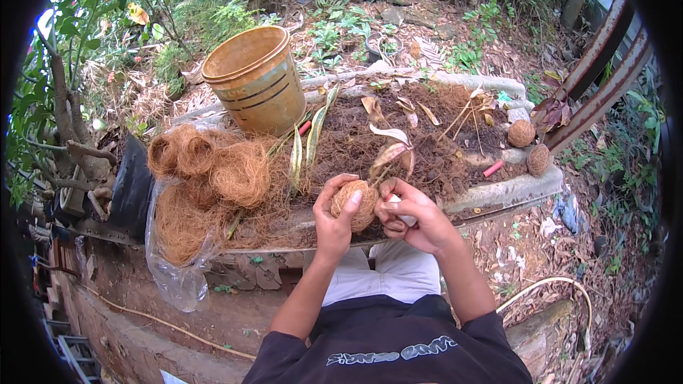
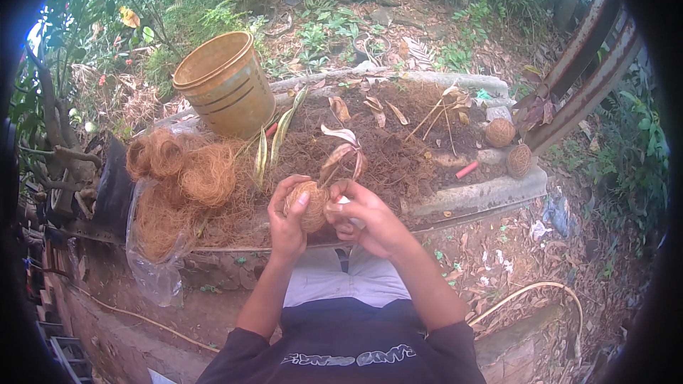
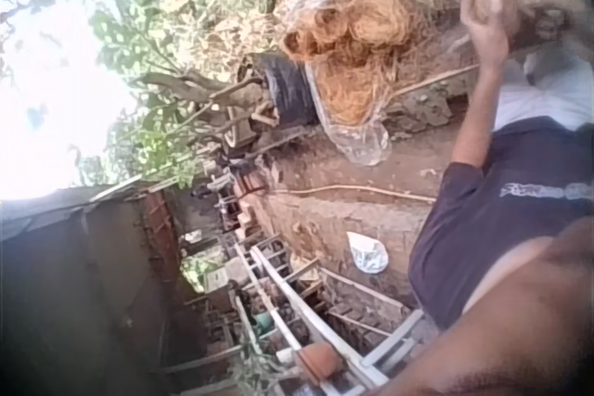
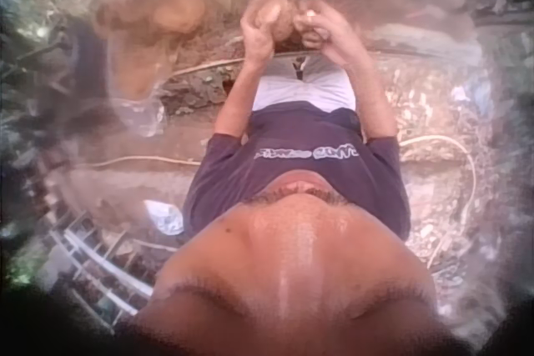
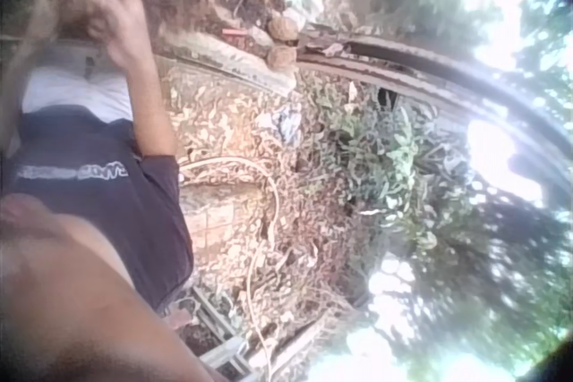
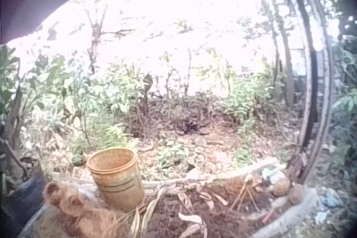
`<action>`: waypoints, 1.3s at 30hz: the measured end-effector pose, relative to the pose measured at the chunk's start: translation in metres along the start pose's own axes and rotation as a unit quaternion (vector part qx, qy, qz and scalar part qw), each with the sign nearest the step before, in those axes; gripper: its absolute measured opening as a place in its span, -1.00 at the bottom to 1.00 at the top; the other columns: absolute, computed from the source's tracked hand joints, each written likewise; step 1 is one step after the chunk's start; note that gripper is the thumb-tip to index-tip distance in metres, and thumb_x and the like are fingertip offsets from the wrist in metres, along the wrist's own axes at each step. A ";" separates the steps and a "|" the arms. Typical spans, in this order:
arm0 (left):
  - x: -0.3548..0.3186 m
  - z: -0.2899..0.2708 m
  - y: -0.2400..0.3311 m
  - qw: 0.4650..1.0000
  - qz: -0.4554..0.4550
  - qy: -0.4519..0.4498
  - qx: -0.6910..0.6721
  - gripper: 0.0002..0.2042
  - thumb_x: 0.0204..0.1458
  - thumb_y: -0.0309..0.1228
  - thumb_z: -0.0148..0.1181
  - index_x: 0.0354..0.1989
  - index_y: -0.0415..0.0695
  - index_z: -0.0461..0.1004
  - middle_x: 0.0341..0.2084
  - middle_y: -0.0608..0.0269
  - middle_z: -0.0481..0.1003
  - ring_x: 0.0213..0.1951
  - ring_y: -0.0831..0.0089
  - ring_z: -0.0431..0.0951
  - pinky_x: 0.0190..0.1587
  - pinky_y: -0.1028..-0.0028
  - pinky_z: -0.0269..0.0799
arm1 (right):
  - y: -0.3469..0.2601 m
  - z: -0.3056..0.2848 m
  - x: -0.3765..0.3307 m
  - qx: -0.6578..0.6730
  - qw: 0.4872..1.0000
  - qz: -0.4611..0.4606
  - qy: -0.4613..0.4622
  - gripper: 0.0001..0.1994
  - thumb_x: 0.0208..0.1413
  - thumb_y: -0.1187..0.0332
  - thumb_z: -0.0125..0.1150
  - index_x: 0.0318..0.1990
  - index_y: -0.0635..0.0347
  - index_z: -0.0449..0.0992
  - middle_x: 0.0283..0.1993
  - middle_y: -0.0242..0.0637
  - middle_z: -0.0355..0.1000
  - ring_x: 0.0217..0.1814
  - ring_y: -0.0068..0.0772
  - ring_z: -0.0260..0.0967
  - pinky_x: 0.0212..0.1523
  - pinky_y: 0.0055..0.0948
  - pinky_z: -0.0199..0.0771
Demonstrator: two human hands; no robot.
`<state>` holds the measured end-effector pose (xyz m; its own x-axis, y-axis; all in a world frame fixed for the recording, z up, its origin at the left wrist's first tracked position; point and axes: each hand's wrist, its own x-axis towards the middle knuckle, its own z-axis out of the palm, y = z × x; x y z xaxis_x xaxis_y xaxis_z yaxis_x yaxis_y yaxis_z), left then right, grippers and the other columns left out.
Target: The person marks a coconut with a marker, then mixes soil with coconut husk fibers by hand. They form a compact soil ball around a small root or seedling and place it on the workbench.
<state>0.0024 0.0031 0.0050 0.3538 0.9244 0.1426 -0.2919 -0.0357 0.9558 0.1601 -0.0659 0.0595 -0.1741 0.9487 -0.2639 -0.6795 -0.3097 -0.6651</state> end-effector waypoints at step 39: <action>0.000 0.004 0.028 0.984 0.010 -0.176 0.011 -0.18 -0.10 -0.50 0.41 0.33 -0.12 0.02 0.13 0.12 0.22 0.18 0.36 0.31 0.25 0.34 0.26 | -0.019 0.015 -0.016 -0.269 0.941 -0.193 0.075 -0.83 0.21 0.38 0.10 -0.11 0.24 0.43 -0.32 -0.48 0.35 -0.26 -0.70 0.25 -0.20 -0.58 0.29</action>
<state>-0.0018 0.0007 0.0331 0.6349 0.7354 0.2370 -0.2831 -0.0639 0.9569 0.1652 -0.0747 0.0868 0.1409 0.9900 0.0011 -0.2064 0.0305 -0.9780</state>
